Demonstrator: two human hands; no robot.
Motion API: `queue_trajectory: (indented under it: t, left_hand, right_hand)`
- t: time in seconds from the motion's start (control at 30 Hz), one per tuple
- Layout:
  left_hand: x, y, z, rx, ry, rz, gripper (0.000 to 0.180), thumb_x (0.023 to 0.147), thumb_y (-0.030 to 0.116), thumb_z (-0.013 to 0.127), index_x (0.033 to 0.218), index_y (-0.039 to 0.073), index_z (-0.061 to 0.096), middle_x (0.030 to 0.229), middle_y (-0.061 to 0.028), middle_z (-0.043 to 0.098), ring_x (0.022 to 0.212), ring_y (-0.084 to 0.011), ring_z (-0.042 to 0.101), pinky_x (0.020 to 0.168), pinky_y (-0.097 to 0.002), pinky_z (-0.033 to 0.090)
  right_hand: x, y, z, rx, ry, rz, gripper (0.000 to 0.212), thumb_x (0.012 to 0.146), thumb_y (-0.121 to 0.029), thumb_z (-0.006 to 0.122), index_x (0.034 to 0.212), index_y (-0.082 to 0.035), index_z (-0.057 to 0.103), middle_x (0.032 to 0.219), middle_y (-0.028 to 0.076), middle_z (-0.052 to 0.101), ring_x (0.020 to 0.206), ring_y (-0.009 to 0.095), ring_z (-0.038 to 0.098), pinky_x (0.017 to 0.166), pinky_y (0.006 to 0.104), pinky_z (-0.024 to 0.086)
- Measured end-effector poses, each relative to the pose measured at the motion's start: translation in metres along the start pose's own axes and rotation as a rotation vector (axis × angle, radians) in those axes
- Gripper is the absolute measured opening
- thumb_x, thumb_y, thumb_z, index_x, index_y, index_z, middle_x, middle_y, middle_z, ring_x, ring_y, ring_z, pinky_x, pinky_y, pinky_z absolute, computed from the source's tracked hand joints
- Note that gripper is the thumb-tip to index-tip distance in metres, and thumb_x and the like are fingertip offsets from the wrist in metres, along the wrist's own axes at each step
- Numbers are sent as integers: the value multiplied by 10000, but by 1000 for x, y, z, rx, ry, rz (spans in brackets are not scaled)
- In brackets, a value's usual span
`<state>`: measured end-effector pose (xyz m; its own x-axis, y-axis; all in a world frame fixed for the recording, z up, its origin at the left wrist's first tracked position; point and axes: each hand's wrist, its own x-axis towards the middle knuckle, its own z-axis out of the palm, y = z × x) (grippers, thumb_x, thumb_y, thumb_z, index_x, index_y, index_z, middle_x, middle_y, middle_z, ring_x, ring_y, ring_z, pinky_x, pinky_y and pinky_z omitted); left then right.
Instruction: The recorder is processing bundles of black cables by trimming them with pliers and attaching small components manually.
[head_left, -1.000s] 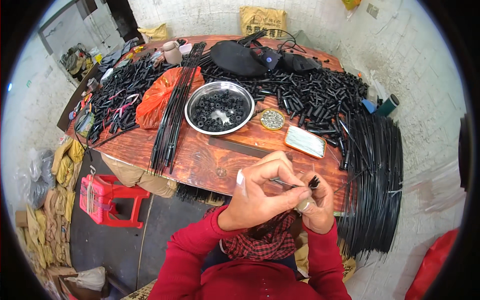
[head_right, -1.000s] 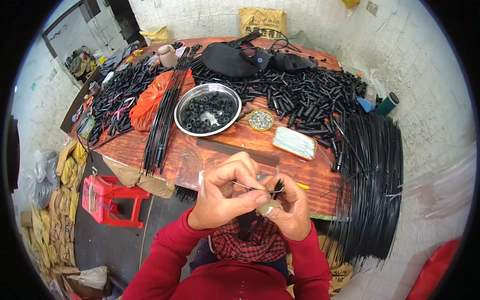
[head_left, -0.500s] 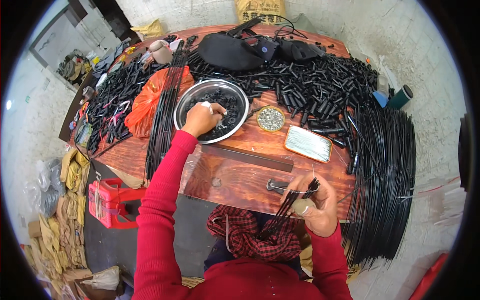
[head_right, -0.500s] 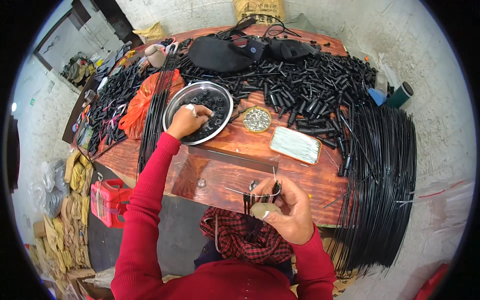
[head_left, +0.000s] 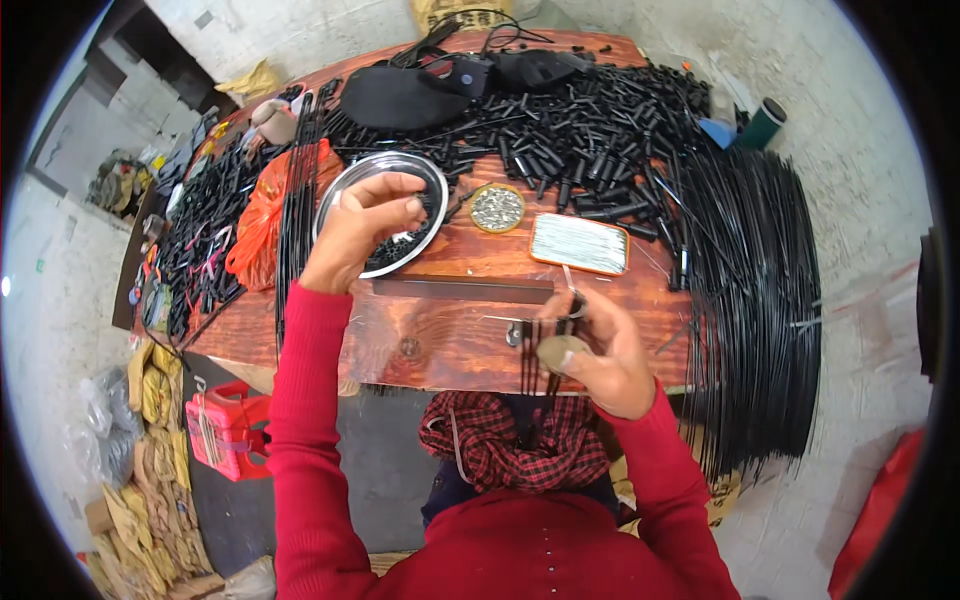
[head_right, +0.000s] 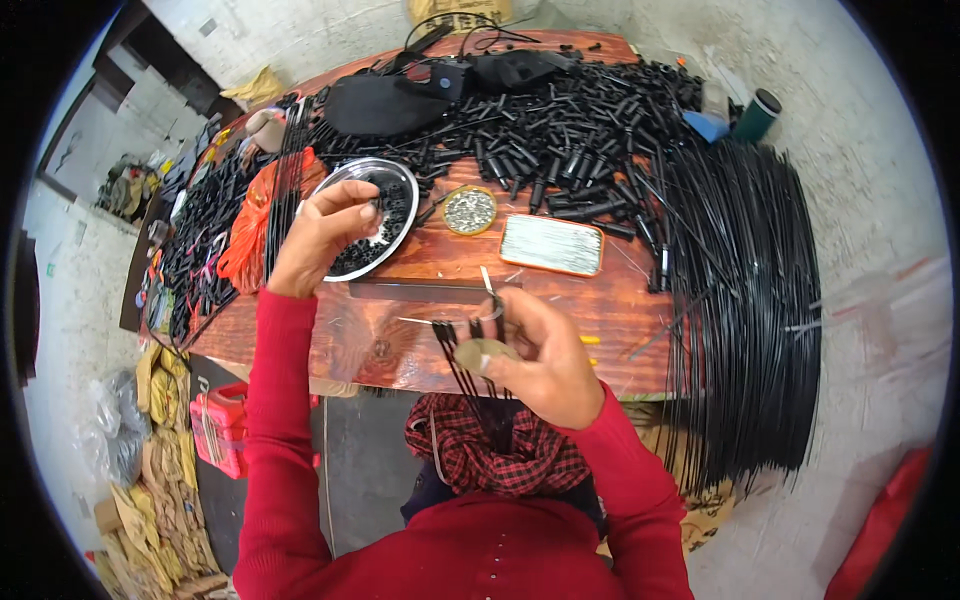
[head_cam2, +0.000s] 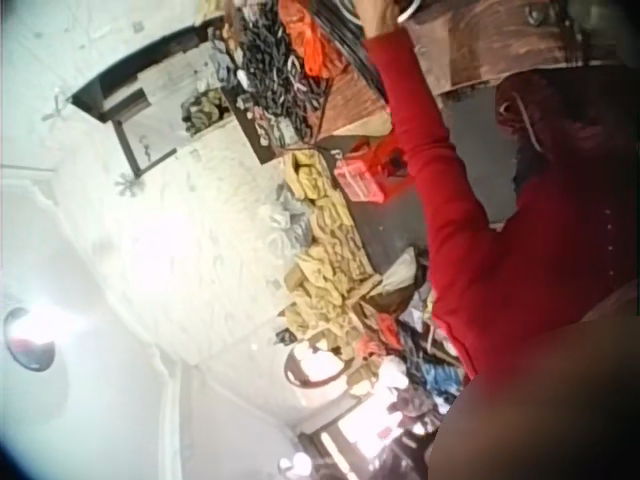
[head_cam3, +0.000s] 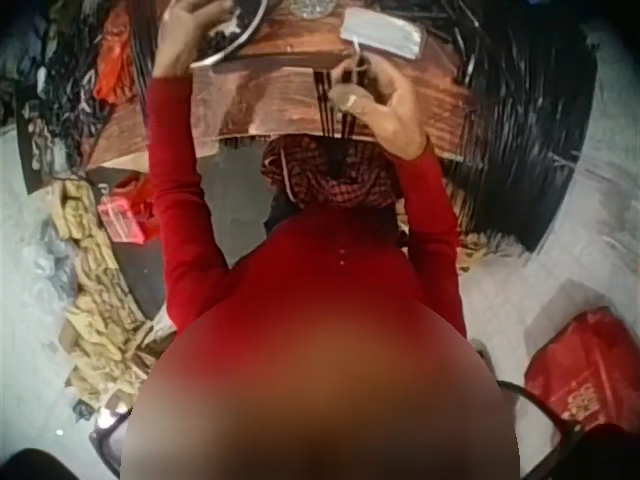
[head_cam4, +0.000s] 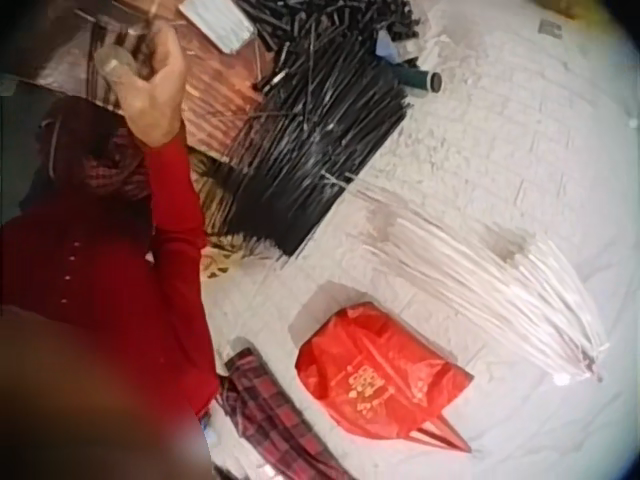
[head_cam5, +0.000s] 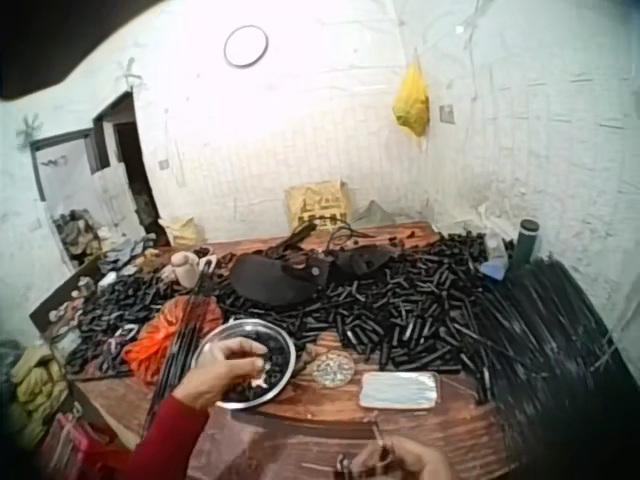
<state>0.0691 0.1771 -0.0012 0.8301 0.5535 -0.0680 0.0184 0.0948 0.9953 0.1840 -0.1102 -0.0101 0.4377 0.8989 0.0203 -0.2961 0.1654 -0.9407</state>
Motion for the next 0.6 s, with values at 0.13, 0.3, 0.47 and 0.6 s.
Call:
queue_trajectory:
  t: [0.13, 0.3, 0.47, 0.6]
  left_hand:
    - [-40, 47, 52, -49, -196, -16, 253, 816, 83, 715, 1047, 9, 643, 937, -36, 656, 781, -108, 611, 711, -241, 503]
    - [-72, 69, 65, -20, -399, -186, 230, 841, 127, 715, 1027, 16, 639, 1054, -87, 665, 922, -130, 643, 836, -266, 524]
    - [-98, 67, 69, -72, -401, -181, 257, 860, 131, 705, 1077, 8, 641, 1061, -80, 668, 965, -155, 641, 899, -293, 501]
    - [-118, 70, 69, -70, -390, -132, 295, 859, 123, 705, 1118, 1, 633, 1060, -83, 666, 992, -159, 634, 912, -296, 494]
  right_hand:
    - [4, 3, 11, 42, -103, -37, 290, 842, -167, 716, 1031, -19, 554, 916, 3, 569, 811, 64, 546, 725, 219, 458]
    - [-5, 0, 27, 37, -156, -36, 264, 873, -161, 697, 1051, -24, 560, 902, -28, 557, 791, 42, 512, 715, 210, 434]
    - [-14, 4, 38, 17, -172, -56, 326, 879, -126, 687, 1148, 3, 555, 961, -16, 580, 878, 54, 549, 796, 232, 468]
    - [-19, 5, 47, -48, -186, -50, 314, 886, -102, 674, 1152, 9, 549, 978, -10, 583, 892, 59, 556, 812, 239, 474]
